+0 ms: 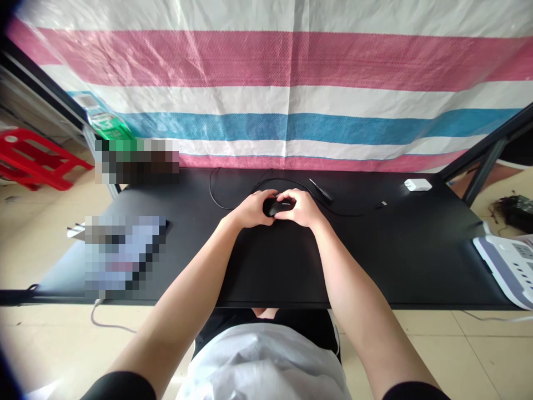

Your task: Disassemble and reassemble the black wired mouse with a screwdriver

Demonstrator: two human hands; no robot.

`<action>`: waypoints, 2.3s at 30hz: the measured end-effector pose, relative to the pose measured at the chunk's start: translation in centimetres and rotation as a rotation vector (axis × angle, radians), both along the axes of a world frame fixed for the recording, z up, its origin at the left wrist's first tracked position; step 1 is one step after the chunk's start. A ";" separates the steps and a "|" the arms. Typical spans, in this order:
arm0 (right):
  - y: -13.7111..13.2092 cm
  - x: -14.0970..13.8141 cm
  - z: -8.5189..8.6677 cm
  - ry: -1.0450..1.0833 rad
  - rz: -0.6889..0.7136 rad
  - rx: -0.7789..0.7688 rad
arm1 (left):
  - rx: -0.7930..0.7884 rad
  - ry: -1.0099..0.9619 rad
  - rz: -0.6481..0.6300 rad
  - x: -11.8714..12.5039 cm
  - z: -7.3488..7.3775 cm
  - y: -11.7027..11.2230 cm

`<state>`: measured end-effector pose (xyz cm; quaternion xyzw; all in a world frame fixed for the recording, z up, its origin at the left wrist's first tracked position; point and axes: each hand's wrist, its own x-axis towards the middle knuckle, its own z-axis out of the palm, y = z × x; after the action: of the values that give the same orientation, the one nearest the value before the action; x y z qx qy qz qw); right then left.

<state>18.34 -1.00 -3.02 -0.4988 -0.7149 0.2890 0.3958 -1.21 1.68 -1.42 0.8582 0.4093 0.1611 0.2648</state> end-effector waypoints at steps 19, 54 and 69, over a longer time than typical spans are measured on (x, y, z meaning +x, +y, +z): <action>0.0 0.1 0.3 0.184 -0.017 -0.056 | 0.104 -0.166 -0.004 -0.2 -0.4 -0.4; 0.7 -0.4 0.4 0.663 -0.170 -0.220 | 0.075 -0.557 0.661 0.3 0.1 0.1; 1.1 -0.3 -0.3 0.585 -0.268 -0.175 | 0.223 -0.534 0.630 0.7 -0.1 -0.1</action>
<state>18.04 0.05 -3.35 -0.5165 -0.4714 0.4256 0.5743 -0.56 1.55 -1.54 0.6427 0.5486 0.4940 0.2047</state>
